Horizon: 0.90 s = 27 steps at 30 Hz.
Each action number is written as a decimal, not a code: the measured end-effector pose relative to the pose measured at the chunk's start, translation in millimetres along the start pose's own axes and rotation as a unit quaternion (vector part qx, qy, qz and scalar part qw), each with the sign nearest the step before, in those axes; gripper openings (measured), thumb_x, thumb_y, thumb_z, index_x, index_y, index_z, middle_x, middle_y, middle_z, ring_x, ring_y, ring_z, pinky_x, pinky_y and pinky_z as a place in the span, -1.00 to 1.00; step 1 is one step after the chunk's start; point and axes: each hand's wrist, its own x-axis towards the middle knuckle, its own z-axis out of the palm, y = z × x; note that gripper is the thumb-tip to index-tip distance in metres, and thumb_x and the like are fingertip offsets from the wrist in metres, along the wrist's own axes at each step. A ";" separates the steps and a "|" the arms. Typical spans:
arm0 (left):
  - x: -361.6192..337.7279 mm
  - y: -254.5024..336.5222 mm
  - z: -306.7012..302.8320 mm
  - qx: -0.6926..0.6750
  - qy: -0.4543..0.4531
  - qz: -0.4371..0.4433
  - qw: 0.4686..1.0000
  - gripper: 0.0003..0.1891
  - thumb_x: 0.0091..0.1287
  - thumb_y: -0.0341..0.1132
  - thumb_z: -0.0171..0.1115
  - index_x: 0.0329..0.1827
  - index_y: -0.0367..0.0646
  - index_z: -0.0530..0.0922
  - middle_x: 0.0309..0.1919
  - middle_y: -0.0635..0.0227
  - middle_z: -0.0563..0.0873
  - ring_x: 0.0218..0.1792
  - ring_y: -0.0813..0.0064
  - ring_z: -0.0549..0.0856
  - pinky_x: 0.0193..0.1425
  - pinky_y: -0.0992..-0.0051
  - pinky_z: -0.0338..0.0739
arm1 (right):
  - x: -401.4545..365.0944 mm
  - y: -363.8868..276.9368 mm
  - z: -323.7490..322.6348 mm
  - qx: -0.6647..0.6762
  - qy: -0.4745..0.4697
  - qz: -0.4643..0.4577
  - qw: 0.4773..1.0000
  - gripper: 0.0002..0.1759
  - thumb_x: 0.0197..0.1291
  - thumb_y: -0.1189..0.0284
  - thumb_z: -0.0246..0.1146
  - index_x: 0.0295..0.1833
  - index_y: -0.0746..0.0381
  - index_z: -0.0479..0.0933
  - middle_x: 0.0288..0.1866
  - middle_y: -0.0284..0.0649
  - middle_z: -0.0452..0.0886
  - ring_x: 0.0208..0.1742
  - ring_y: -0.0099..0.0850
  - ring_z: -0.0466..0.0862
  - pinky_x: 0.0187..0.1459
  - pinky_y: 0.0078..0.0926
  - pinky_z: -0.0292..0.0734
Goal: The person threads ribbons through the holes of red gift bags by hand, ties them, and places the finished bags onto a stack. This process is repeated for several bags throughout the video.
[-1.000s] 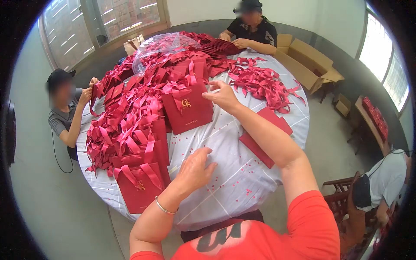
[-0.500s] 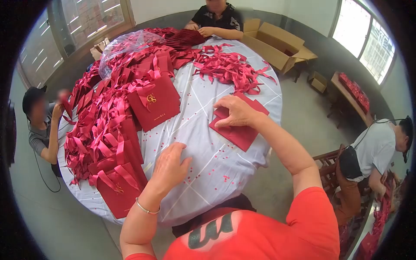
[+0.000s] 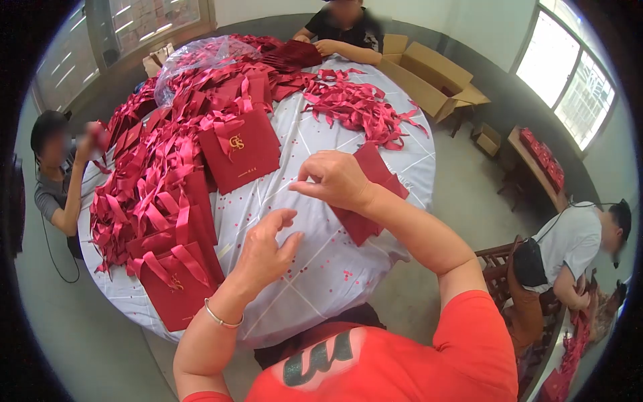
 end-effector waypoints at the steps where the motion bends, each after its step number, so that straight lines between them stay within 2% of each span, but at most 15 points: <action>1: 1.2 -0.2 1.4 -0.021 0.032 0.027 0.999 -0.61 0.22 -0.42 0.35 0.08 -0.39 0.53 -0.05 -0.09 0.69 -0.06 -0.03 0.70 0.05 0.20 0.59 | 6.4 -13.3 -1.2 -0.003 -0.003 0.006 1.000 -0.76 0.06 0.37 0.52 -0.39 0.29 0.63 -0.54 -0.24 0.59 -0.48 -0.41 0.58 -0.39 -0.45 0.48; 2: 2.2 -0.3 2.2 -0.041 0.064 0.054 0.996 -0.61 0.22 -0.40 0.37 0.08 -0.39 0.54 -0.06 -0.07 0.70 -0.07 0.02 0.71 0.02 0.22 0.60 | 15.2 -27.3 -3.8 0.002 -0.006 0.007 1.000 -0.76 0.06 0.37 0.52 -0.39 0.29 0.63 -0.54 -0.24 0.59 -0.48 -0.41 0.58 -0.39 -0.45 0.48; 3: 3.2 0.3 2.3 -0.089 0.058 0.030 0.994 -0.60 0.23 -0.38 0.38 0.07 -0.39 0.54 -0.08 -0.04 0.72 -0.10 0.05 0.73 -0.01 0.23 0.61 | 24.0 -41.6 -6.7 0.104 -0.056 0.130 0.984 -0.75 0.11 0.35 0.50 -0.38 0.30 0.63 -0.52 -0.25 0.61 -0.46 -0.49 0.58 -0.39 -0.48 0.47; 4: 4.2 1.0 1.4 -0.137 0.052 0.006 0.989 -0.60 0.23 -0.35 0.40 0.06 -0.39 0.54 -0.10 -0.02 0.73 -0.12 0.09 0.75 -0.03 0.24 0.61 | 29.3 -51.9 -5.9 0.202 -0.104 0.251 0.941 -0.73 0.15 0.33 0.49 -0.37 0.31 0.64 -0.50 -0.27 0.63 -0.43 -0.57 0.58 -0.39 -0.52 0.46; 5: 5.5 2.1 -3.3 -0.159 0.027 -0.008 0.987 -0.65 0.29 -0.37 0.36 0.05 -0.40 0.54 -0.20 0.08 0.77 -0.27 0.29 0.77 -0.16 0.34 0.63 | 34.0 -54.8 -2.3 0.193 -0.117 0.253 0.941 -0.71 0.21 0.31 0.46 -0.32 0.34 0.65 -0.47 -0.31 0.65 -0.37 -0.66 0.56 -0.36 -0.58 0.46; 8: 9.0 -0.1 -7.3 -0.285 -0.019 -0.187 0.940 -0.74 0.39 -0.47 0.23 0.07 -0.42 0.52 -0.31 0.20 0.77 -0.40 0.59 0.70 -0.34 0.56 0.57 | 37.7 -45.1 19.0 0.271 -0.108 0.265 0.919 -0.75 0.24 0.33 0.43 -0.27 0.33 0.67 -0.45 -0.34 0.64 -0.35 -0.66 0.57 -0.32 -0.60 0.49; 9: 8.8 -2.6 -6.4 -0.285 -0.017 -0.187 0.940 -0.74 0.39 -0.47 0.23 0.07 -0.42 0.52 -0.31 0.20 0.77 -0.40 0.59 0.70 -0.34 0.56 0.57 | 35.9 -35.8 24.4 0.285 -0.081 0.258 0.920 -0.76 0.27 0.34 0.41 -0.24 0.33 0.68 -0.43 -0.36 0.65 -0.34 -0.66 0.58 -0.29 -0.61 0.49; 10: 9.1 -7.7 -3.8 -0.308 -0.002 -0.198 0.930 -0.75 0.39 -0.47 0.22 0.07 -0.42 0.52 -0.33 0.21 0.76 -0.40 0.58 0.70 -0.33 0.54 0.57 | 35.6 -30.2 23.8 0.299 -0.056 0.249 0.919 -0.77 0.29 0.35 0.39 -0.21 0.33 0.68 -0.41 -0.37 0.66 -0.33 -0.66 0.58 -0.27 -0.62 0.50; 11: 9.3 -12.9 -2.2 -0.332 0.014 -0.210 0.919 -0.75 0.39 -0.47 0.21 0.07 -0.42 0.51 -0.34 0.21 0.75 -0.39 0.56 0.69 -0.31 0.52 0.57 | 32.9 -25.7 15.0 0.242 -0.047 0.259 0.934 -0.78 0.31 0.36 0.36 -0.17 0.33 0.68 -0.35 -0.39 0.69 -0.31 -0.65 0.59 -0.23 -0.62 0.51; 14: 10.0 -23.8 0.3 -0.297 0.034 -0.210 0.931 -0.78 0.39 -0.48 0.19 0.04 -0.41 0.51 -0.36 0.21 0.74 -0.36 0.53 0.69 -0.27 0.49 0.57 | 10.1 4.0 -3.0 0.181 -0.009 0.277 0.944 -0.80 0.30 0.39 0.36 -0.11 0.31 0.69 -0.32 -0.38 0.71 -0.26 -0.63 0.62 -0.18 -0.61 0.53; 17: 9.4 -30.5 4.2 -0.273 0.047 -0.208 0.938 -0.79 0.38 -0.49 0.18 0.01 -0.42 0.51 -0.36 0.18 0.73 -0.32 0.48 0.70 -0.21 0.44 0.57 | -22.5 19.7 -18.7 0.200 -0.037 0.286 0.936 -0.82 0.27 0.43 0.38 -0.09 0.30 0.70 -0.26 -0.37 0.71 -0.21 -0.63 0.63 -0.14 -0.61 0.53; 20: 8.0 -30.8 6.9 -0.245 0.064 -0.187 0.949 -0.81 0.37 -0.49 0.18 -0.03 -0.41 0.50 -0.38 0.18 0.73 -0.34 0.45 0.69 -0.21 0.42 0.56 | -53.2 20.6 -23.0 0.173 -0.070 0.276 0.943 -0.78 0.12 0.53 0.47 -0.09 0.29 0.70 -0.15 -0.33 0.69 -0.12 -0.59 0.64 -0.05 -0.59 0.56; 24: 6.4 -20.0 1.3 -0.190 0.027 -0.205 0.960 -0.77 0.34 -0.52 0.20 0.02 -0.41 0.50 -0.25 0.04 0.73 -0.24 0.27 0.73 -0.10 0.37 0.59 | -66.2 14.3 -16.8 0.246 -0.004 0.264 0.933 -0.78 0.07 0.54 0.50 -0.14 0.27 0.70 -0.13 -0.30 0.69 -0.11 -0.56 0.65 -0.07 -0.62 0.56; 26: 5.3 -10.4 4.7 -0.057 0.175 -0.076 0.980 -0.67 0.30 -0.55 0.22 0.12 -0.41 0.48 -0.04 -0.11 0.68 -0.01 0.04 0.71 0.10 0.29 0.58 | -64.4 11.2 -18.7 0.263 0.009 0.218 0.940 -0.79 0.05 0.59 0.50 -0.16 0.26 0.70 -0.09 -0.29 0.67 -0.04 -0.50 0.66 -0.03 -0.59 0.56; 27: 7.2 -15.0 5.3 -0.024 0.198 -0.013 0.980 -0.55 0.25 -0.55 0.26 0.22 -0.38 0.45 0.12 -0.17 0.61 0.18 -0.10 0.60 0.27 0.21 0.49 | -59.8 6.0 -20.0 0.277 -0.002 0.207 0.938 -0.81 0.03 0.61 0.49 -0.22 0.29 0.66 -0.10 -0.25 0.68 -0.02 -0.42 0.67 0.05 -0.51 0.56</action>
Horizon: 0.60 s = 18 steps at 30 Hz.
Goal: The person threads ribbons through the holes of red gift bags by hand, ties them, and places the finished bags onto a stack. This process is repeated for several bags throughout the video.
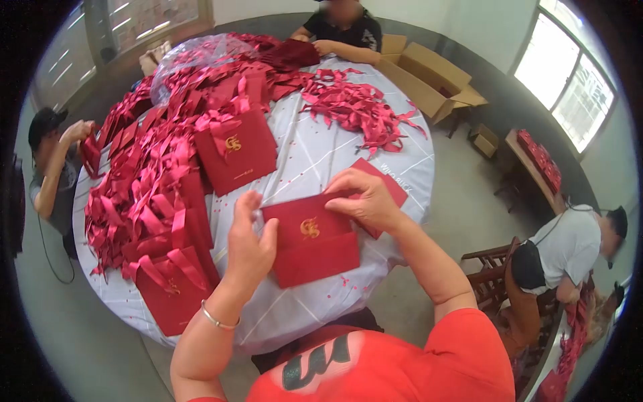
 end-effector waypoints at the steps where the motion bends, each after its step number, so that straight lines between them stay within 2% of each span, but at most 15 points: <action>1: 4.6 4.4 -4.9 0.075 0.003 0.094 0.993 -0.55 0.24 -0.54 0.28 0.22 -0.35 0.46 0.14 -0.15 0.60 0.18 -0.10 0.60 0.28 0.22 0.48 | 0.8 -4.5 3.2 -0.008 -0.018 -0.001 1.000 -0.81 0.03 0.61 0.49 -0.22 0.29 0.66 -0.10 -0.25 0.68 -0.02 -0.42 0.66 0.05 -0.51 0.55; 2: 8.8 11.1 -10.6 0.149 0.009 0.188 0.971 -0.54 0.22 -0.53 0.30 0.22 -0.33 0.48 0.16 -0.12 0.60 0.19 -0.09 0.59 0.30 0.22 0.47 | 1.7 -8.9 7.3 -0.016 -0.035 -0.001 0.999 -0.81 0.03 0.60 0.50 -0.22 0.29 0.65 -0.10 -0.24 0.68 -0.01 -0.42 0.66 0.06 -0.51 0.55; 3: 8.7 13.3 -11.3 0.169 0.001 0.225 0.960 -0.64 0.20 -0.50 0.32 0.08 -0.28 0.57 0.06 0.00 0.66 0.10 0.00 0.64 0.21 0.23 0.49 | 3.1 -17.8 11.7 -0.037 -0.065 -0.007 0.997 -0.81 0.05 0.58 0.50 -0.22 0.28 0.64 -0.10 -0.23 0.68 -0.02 -0.41 0.66 0.05 -0.50 0.54; 4: 6.5 14.9 -11.7 0.164 -0.003 0.230 0.959 -0.64 0.20 -0.50 0.32 0.08 -0.28 0.57 0.06 0.00 0.66 0.10 0.00 0.64 0.21 0.23 0.49 | 4.2 -18.6 18.1 -0.030 -0.076 -0.031 0.996 -0.81 0.06 0.56 0.50 -0.23 0.28 0.63 -0.10 -0.22 0.68 -0.02 -0.41 0.66 0.05 -0.49 0.54; 6: 1.8 16.1 -11.8 0.128 -0.143 0.160 0.968 -0.78 0.19 -0.49 0.32 -0.10 -0.25 0.63 -0.13 0.13 0.72 -0.03 0.09 0.68 0.09 0.23 0.50 | 5.2 -20.3 28.0 -0.018 -0.097 -0.048 0.994 -0.81 0.09 0.53 0.50 -0.23 0.27 0.62 -0.10 -0.22 0.69 -0.03 -0.42 0.66 0.05 -0.47 0.54; 7: 1.3 17.7 -7.6 0.147 -0.093 0.186 0.967 -0.87 0.18 -0.47 0.33 -0.21 -0.21 0.64 -0.30 0.22 0.71 -0.16 0.14 0.68 0.00 0.21 0.50 | 5.6 -17.7 29.0 -0.020 -0.096 -0.047 0.994 -0.81 0.09 0.53 0.50 -0.23 0.27 0.62 -0.10 -0.22 0.69 -0.03 -0.42 0.66 0.05 -0.47 0.54; 11: 1.4 16.9 -10.1 0.170 -0.089 0.175 0.966 -0.90 0.17 -0.47 0.33 -0.25 -0.19 0.64 -0.33 0.21 0.69 -0.19 0.12 0.68 -0.01 0.21 0.50 | 13.4 -1.8 24.6 0.040 -0.159 0.027 0.986 -0.84 0.12 0.54 0.47 -0.21 0.29 0.64 -0.08 -0.21 0.70 0.01 -0.44 0.66 0.07 -0.47 0.54; 12: 0.9 17.7 -10.8 0.166 -0.110 0.150 0.969 -0.91 0.18 -0.46 0.33 -0.27 -0.19 0.64 -0.33 0.21 0.69 -0.20 0.11 0.67 -0.01 0.21 0.50 | 16.4 2.5 20.6 0.065 -0.176 0.048 0.981 -0.85 0.14 0.54 0.46 -0.19 0.30 0.65 -0.07 -0.21 0.70 0.01 -0.45 0.67 0.07 -0.47 0.55; 14: 1.4 16.4 -11.5 0.159 -0.130 0.124 0.971 -0.93 0.18 -0.46 0.33 -0.29 -0.18 0.63 -0.34 0.21 0.69 -0.21 0.10 0.66 -0.02 0.20 0.50 | 28.0 13.6 2.1 0.015 -0.091 0.051 0.994 -0.85 0.15 0.56 0.42 -0.15 0.32 0.66 -0.06 -0.21 0.72 -0.01 -0.47 0.68 0.05 -0.48 0.56; 15: 0.9 15.0 -11.9 0.156 -0.139 0.111 0.972 -0.93 0.19 -0.46 0.32 -0.29 -0.19 0.63 -0.33 0.18 0.70 -0.21 0.08 0.67 -0.02 0.20 0.50 | 37.4 27.5 -12.8 -0.076 -0.030 0.024 0.996 -0.85 0.15 0.58 0.40 -0.14 0.31 0.67 -0.09 -0.21 0.73 -0.03 -0.45 0.69 0.02 -0.48 0.57; 17: -1.2 12.8 -12.7 0.152 -0.148 0.096 0.973 -0.93 0.19 -0.46 0.32 -0.29 -0.20 0.62 -0.31 0.16 0.70 -0.20 0.06 0.67 -0.02 0.19 0.51 | 55.8 72.6 -50.9 -0.231 0.102 -0.042 0.967 -0.85 0.12 0.55 0.38 -0.17 0.26 0.68 -0.15 -0.21 0.73 -0.06 -0.35 0.71 0.00 -0.45 0.58; 18: -1.9 11.9 -12.7 0.148 -0.161 0.080 0.973 -0.92 0.21 -0.46 0.31 -0.27 -0.22 0.61 -0.30 0.12 0.71 -0.20 0.02 0.67 -0.04 0.17 0.51 | 64.3 92.4 -73.2 -0.334 0.107 -0.050 0.935 -0.86 0.09 0.49 0.39 -0.20 0.22 0.70 -0.17 -0.21 0.74 -0.09 -0.28 0.71 -0.02 -0.38 0.60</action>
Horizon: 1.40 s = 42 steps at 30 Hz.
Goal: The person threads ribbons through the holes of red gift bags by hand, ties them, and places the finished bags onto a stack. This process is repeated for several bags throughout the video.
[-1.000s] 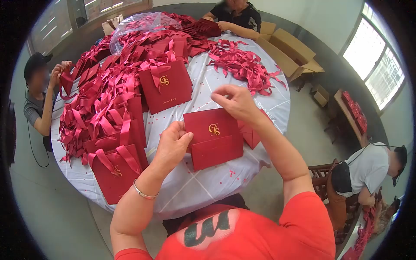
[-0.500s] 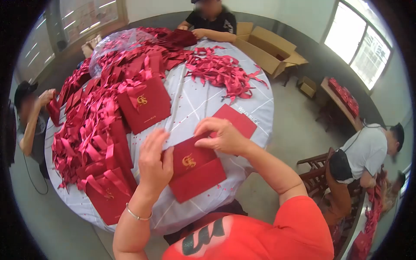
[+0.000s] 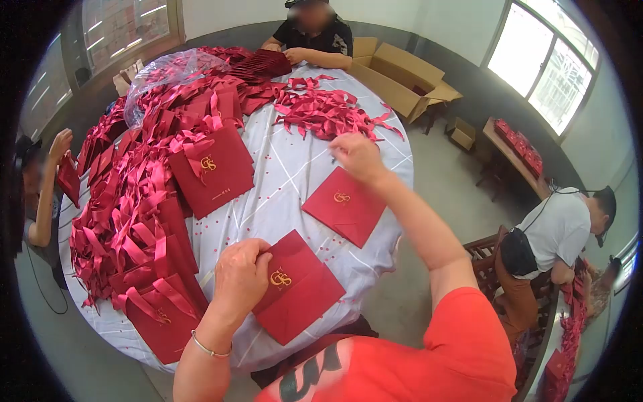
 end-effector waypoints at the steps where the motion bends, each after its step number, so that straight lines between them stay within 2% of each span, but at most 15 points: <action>1: -0.9 -0.2 0.6 -0.008 -0.014 -0.014 1.000 -0.91 0.23 -0.45 0.30 -0.25 -0.23 0.60 -0.29 0.08 0.71 -0.20 -0.02 0.67 -0.05 0.14 0.52 | 4.8 23.6 -2.3 -0.105 0.006 -0.020 0.994 -0.85 0.06 0.43 0.40 -0.23 0.19 0.73 -0.20 -0.20 0.74 -0.11 -0.21 0.71 -0.03 -0.32 0.61; 8: -0.9 6.4 0.9 -0.047 -0.048 -0.042 0.997 -0.90 0.28 -0.43 0.25 -0.21 -0.26 0.57 -0.30 0.03 0.72 -0.20 -0.08 0.69 -0.09 0.08 0.55 | 0.3 50.2 6.5 -0.206 -0.080 -0.038 0.975 -0.85 0.03 0.36 0.42 -0.24 0.10 0.74 -0.27 -0.24 0.72 -0.17 -0.18 0.69 -0.08 -0.20 0.59; 11: 0.0 11.2 -2.4 -0.071 -0.062 -0.069 0.993 -0.88 0.29 -0.39 0.27 -0.22 -0.25 0.58 -0.31 0.03 0.72 -0.21 -0.07 0.69 -0.09 0.09 0.57 | -5.6 44.3 6.5 -0.177 -0.087 0.017 0.980 -0.85 0.05 0.35 0.42 -0.26 0.15 0.73 -0.27 -0.21 0.71 -0.18 -0.20 0.69 -0.09 -0.25 0.59; 13: 0.9 15.7 -6.4 -0.070 -0.088 -0.080 0.991 -0.84 0.28 -0.32 0.31 -0.26 -0.26 0.61 -0.29 0.02 0.73 -0.22 -0.06 0.70 -0.10 0.10 0.58 | -8.1 13.8 -3.9 0.001 -0.031 0.122 0.992 -0.84 0.11 0.36 0.40 -0.25 0.22 0.71 -0.29 -0.18 0.69 -0.22 -0.28 0.69 -0.11 -0.34 0.59; 17: 0.3 14.3 -6.9 -0.080 -0.117 -0.090 0.986 -0.80 0.28 -0.28 0.33 -0.29 -0.27 0.63 -0.32 0.00 0.73 -0.26 -0.06 0.72 -0.14 0.09 0.59 | -26.4 -76.3 -27.1 0.141 -0.037 0.071 0.987 -0.86 0.17 0.50 0.36 -0.18 0.31 0.66 -0.31 -0.21 0.69 -0.27 -0.48 0.67 -0.20 -0.51 0.57; 19: -1.4 13.3 -5.4 -0.065 -0.114 -0.079 0.988 -0.81 0.24 -0.31 0.40 -0.28 -0.28 0.65 -0.49 0.06 0.72 -0.42 0.08 0.72 -0.28 0.21 0.58 | -44.9 -118.6 -30.2 0.222 -0.082 0.077 0.968 -0.90 0.16 0.55 0.36 -0.21 0.32 0.65 -0.31 -0.25 0.69 -0.30 -0.51 0.66 -0.22 -0.57 0.54; 20: -2.5 11.5 -4.7 -0.063 -0.123 -0.089 0.986 -0.81 0.24 -0.31 0.40 -0.28 -0.28 0.65 -0.49 0.06 0.72 -0.42 0.08 0.72 -0.28 0.21 0.58 | -50.6 -144.6 -37.1 0.206 -0.105 0.011 0.973 -0.92 0.16 0.63 0.32 -0.22 0.33 0.60 -0.30 -0.31 0.67 -0.23 -0.56 0.66 -0.15 -0.60 0.55; 23: -1.9 7.5 0.6 -0.133 -0.154 -0.095 0.974 -0.82 0.26 -0.35 0.39 -0.27 -0.31 0.65 -0.52 0.05 0.71 -0.47 0.21 0.73 -0.34 0.32 0.56 | -71.2 -172.3 -38.5 0.288 -0.217 0.085 0.929 -0.90 0.19 0.64 0.32 -0.17 0.32 0.59 -0.30 -0.37 0.65 -0.24 -0.66 0.63 -0.19 -0.68 0.52; 24: 0.5 9.0 -2.6 -0.152 -0.198 -0.126 0.960 -0.84 0.31 -0.39 0.35 -0.24 -0.34 0.64 -0.54 0.19 0.72 -0.49 0.49 0.69 -0.37 0.41 0.54 | -76.6 -173.3 -35.8 0.290 -0.218 0.089 0.928 -0.90 0.19 0.64 0.32 -0.17 0.32 0.59 -0.30 -0.37 0.65 -0.24 -0.66 0.63 -0.19 -0.68 0.52; 26: 0.3 6.3 0.0 -0.195 -0.224 -0.162 0.941 -0.85 0.34 -0.40 0.31 -0.20 -0.36 0.64 -0.50 0.28 0.73 -0.45 0.58 0.68 -0.35 0.46 0.55 | -85.5 -170.0 -28.5 0.392 -0.233 0.212 0.864 -0.91 0.25 0.62 0.33 -0.15 0.32 0.59 -0.30 -0.39 0.66 -0.25 -0.67 0.62 -0.20 -0.70 0.52; 27: 0.2 5.3 0.3 -0.236 -0.248 -0.197 0.919 -0.85 0.37 -0.42 0.28 -0.15 -0.37 0.63 -0.46 0.37 0.74 -0.40 0.68 0.66 -0.33 0.50 0.55 | -89.8 -167.5 -25.4 0.393 -0.233 0.214 0.863 -0.91 0.25 0.62 0.33 -0.15 0.32 0.59 -0.30 -0.39 0.66 -0.25 -0.67 0.62 -0.20 -0.70 0.52; 32: 3.9 2.9 -3.0 -0.412 -0.323 -0.287 0.802 -0.82 0.46 -0.43 0.15 0.00 -0.33 0.61 -0.25 0.46 0.73 -0.22 0.72 0.66 -0.14 0.59 0.57 | -106.2 -161.0 -23.9 0.523 -0.222 0.314 0.761 -0.89 0.30 0.54 0.37 -0.11 0.32 0.62 -0.26 -0.39 0.67 -0.24 -0.68 0.63 -0.21 -0.71 0.54; 33: 4.5 2.8 -3.1 -0.456 -0.338 -0.317 0.760 -0.81 0.48 -0.43 0.11 0.04 -0.31 0.60 -0.20 0.45 0.73 -0.18 0.72 0.66 -0.08 0.62 0.57 | -107.6 -160.9 -23.9 0.525 -0.222 0.316 0.759 -0.89 0.30 0.54 0.37 -0.11 0.32 0.62 -0.26 -0.39 0.67 -0.24 -0.68 0.63 -0.21 -0.71 0.54; 39: 6.8 0.5 -3.7 -0.489 -0.341 -0.365 0.715 -0.81 0.50 -0.43 0.06 -0.01 -0.28 0.62 -0.23 0.47 0.71 -0.22 0.71 0.64 -0.10 0.62 0.55 | -114.1 -163.1 -24.8 0.527 -0.186 0.286 0.778 -0.92 0.23 0.63 0.37 -0.17 0.35 0.64 -0.19 -0.29 0.68 -0.21 -0.62 0.63 -0.19 -0.64 0.54; 42: 5.8 -3.7 -2.9 -0.504 -0.341 -0.359 0.708 -0.82 0.50 -0.41 0.09 0.01 -0.27 0.61 -0.20 0.46 0.73 -0.19 0.70 0.68 -0.03 0.62 0.57 | -118.1 -165.2 -23.1 0.497 -0.166 0.221 0.822 -0.91 0.19 0.64 0.40 -0.19 0.34 0.66 -0.18 -0.27 0.68 -0.23 -0.61 0.62 -0.20 -0.64 0.52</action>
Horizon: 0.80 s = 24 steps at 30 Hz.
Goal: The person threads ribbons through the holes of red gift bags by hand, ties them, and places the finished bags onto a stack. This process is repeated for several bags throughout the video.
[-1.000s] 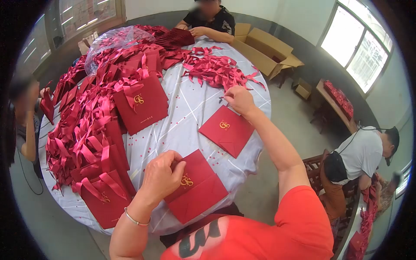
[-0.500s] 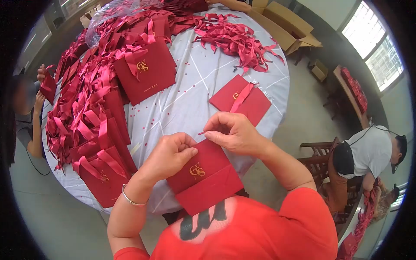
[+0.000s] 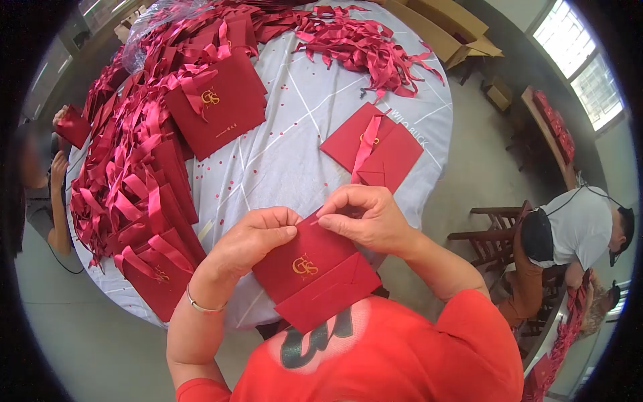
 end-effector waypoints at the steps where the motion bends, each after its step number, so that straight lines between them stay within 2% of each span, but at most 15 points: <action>1: 0.8 -1.0 -0.1 0.000 0.000 0.000 1.000 -0.82 0.50 -0.41 0.09 0.01 -0.27 0.61 -0.20 0.46 0.73 -0.19 0.70 0.68 -0.03 0.62 0.57 | -1.9 -3.2 2.2 -0.038 0.014 -0.003 0.999 -0.90 0.16 0.64 0.41 -0.20 0.32 0.67 -0.19 -0.27 0.69 -0.24 -0.61 0.61 -0.21 -0.64 0.51; 3: 2.0 -3.0 0.7 -0.018 0.002 0.007 1.000 -0.81 0.50 -0.42 0.08 0.02 -0.29 0.61 -0.19 0.43 0.74 -0.18 0.68 0.69 -0.02 0.61 0.58 | -3.6 -9.3 4.2 -0.076 0.028 -0.005 0.997 -0.88 0.13 0.65 0.43 -0.21 0.31 0.67 -0.20 -0.27 0.69 -0.26 -0.60 0.61 -0.22 -0.63 0.50; 5: 0.8 -0.9 3.1 -0.018 0.009 0.001 1.000 -0.80 0.51 -0.43 0.06 0.02 -0.28 0.62 -0.20 0.47 0.72 -0.19 0.70 0.66 -0.03 0.61 0.56 | -4.5 -13.0 4.8 -0.205 0.030 -0.087 0.975 -0.87 0.10 0.60 0.46 -0.21 0.31 0.69 -0.29 -0.28 0.71 -0.27 -0.54 0.67 -0.27 -0.57 0.55; 6: 0.1 0.7 4.5 -0.018 0.016 -0.004 1.000 -0.79 0.51 -0.44 0.03 0.02 -0.26 0.64 -0.21 0.50 0.70 -0.19 0.71 0.63 -0.04 0.60 0.54 | -4.7 -12.1 5.2 -0.205 0.030 -0.086 0.974 -0.87 0.10 0.60 0.46 -0.21 0.31 0.69 -0.29 -0.28 0.71 -0.27 -0.54 0.67 -0.27 -0.57 0.55; 8: -0.7 3.9 6.5 -0.008 0.026 -0.015 1.000 -0.79 0.52 -0.44 0.03 0.02 -0.26 0.64 -0.21 0.51 0.71 -0.19 0.72 0.62 -0.04 0.60 0.54 | -4.3 -9.0 6.5 -0.230 0.009 -0.174 0.957 -0.79 0.00 0.69 0.46 -0.21 0.30 0.69 -0.30 -0.20 0.69 -0.31 -0.46 0.66 -0.28 -0.54 0.53; 10: -1.2 3.4 6.8 0.000 0.036 -0.026 0.999 -0.78 0.52 -0.44 0.03 0.03 -0.26 0.64 -0.21 0.52 0.71 -0.18 0.73 0.62 -0.04 0.61 0.54 | -3.7 -6.5 7.5 -0.233 0.005 -0.190 0.954 -0.78 -0.01 0.70 0.46 -0.20 0.30 0.69 -0.30 -0.19 0.69 -0.32 -0.42 0.67 -0.28 -0.52 0.54; 16: -1.9 -0.5 8.9 0.061 0.048 0.016 0.997 -0.79 0.52 -0.44 0.04 0.04 -0.28 0.63 -0.22 0.52 0.71 -0.19 0.74 0.61 -0.08 0.61 0.55 | -1.7 -10.1 9.3 -0.288 -0.015 -0.235 0.928 -0.78 -0.03 0.69 0.47 -0.22 0.30 0.67 -0.32 -0.16 0.68 -0.33 -0.30 0.69 -0.30 -0.45 0.57; 18: 0.3 -5.8 8.7 0.047 0.047 0.036 0.997 -0.79 0.50 -0.45 0.05 0.02 -0.32 0.63 -0.26 0.47 0.72 -0.21 0.72 0.61 -0.10 0.57 0.56 | -1.0 -11.8 10.9 -0.308 -0.021 -0.237 0.921 -0.77 -0.05 0.68 0.47 -0.23 0.30 0.66 -0.33 -0.15 0.67 -0.34 -0.27 0.69 -0.31 -0.43 0.58; 19: 0.8 -7.9 9.3 0.046 0.047 0.037 0.997 -0.79 0.50 -0.45 0.05 0.02 -0.32 0.63 -0.26 0.47 0.72 -0.21 0.72 0.61 -0.10 0.57 0.56 | -0.5 -13.4 13.8 -0.359 -0.018 -0.252 0.899 -0.83 -0.01 0.64 0.44 -0.27 0.29 0.63 -0.35 -0.16 0.65 -0.37 -0.26 0.68 -0.36 -0.40 0.57; 20: 0.8 -10.1 9.9 0.096 0.060 0.074 0.991 -0.79 0.49 -0.45 0.06 0.00 -0.34 0.63 -0.28 0.40 0.74 -0.23 0.68 0.63 -0.10 0.54 0.56 | -0.3 -15.5 16.8 -0.409 -0.017 -0.266 0.873 -0.87 0.03 0.60 0.41 -0.30 0.27 0.59 -0.38 -0.18 0.62 -0.39 -0.25 0.67 -0.40 -0.37 0.56; 21: 1.2 -11.7 10.5 0.147 0.073 0.110 0.980 -0.79 0.47 -0.45 0.07 -0.02 -0.36 0.63 -0.30 0.33 0.75 -0.24 0.65 0.64 -0.10 0.51 0.57 | -1.6 -17.7 19.6 -0.409 -0.018 -0.266 0.873 -0.87 0.03 0.60 0.41 -0.30 0.27 0.59 -0.38 -0.18 0.62 -0.39 -0.25 0.67 -0.40 -0.37 0.56; 22: 2.1 -13.7 11.4 0.145 0.073 0.110 0.981 -0.79 0.47 -0.45 0.07 -0.02 -0.36 0.63 -0.30 0.33 0.75 -0.24 0.65 0.64 -0.10 0.51 0.57 | -4.6 -20.1 22.8 -0.462 -0.026 -0.256 0.849 -0.92 0.09 0.57 0.35 -0.32 0.26 0.57 -0.40 -0.19 0.60 -0.40 -0.24 0.67 -0.40 -0.36 0.56; 23: 2.9 -16.0 12.4 0.164 0.079 0.112 0.977 -0.79 0.45 -0.45 0.07 -0.03 -0.37 0.63 -0.30 0.22 0.76 -0.24 0.55 0.67 -0.09 0.46 0.57 | -7.9 -22.1 26.3 -0.512 -0.034 -0.245 0.822 -0.94 0.14 0.53 0.30 -0.33 0.25 0.55 -0.42 -0.20 0.57 -0.40 -0.23 0.66 -0.40 -0.35 0.57; 24: 3.5 -16.7 13.2 0.183 0.086 0.116 0.972 -0.79 0.43 -0.46 0.08 -0.04 -0.38 0.63 -0.29 0.12 0.77 -0.23 0.46 0.71 -0.08 0.42 0.58 | -9.6 -24.2 30.0 -0.513 -0.036 -0.245 0.822 -0.94 0.14 0.53 0.30 -0.33 0.25 0.55 -0.42 -0.20 0.57 -0.40 -0.23 0.66 -0.40 -0.35 0.57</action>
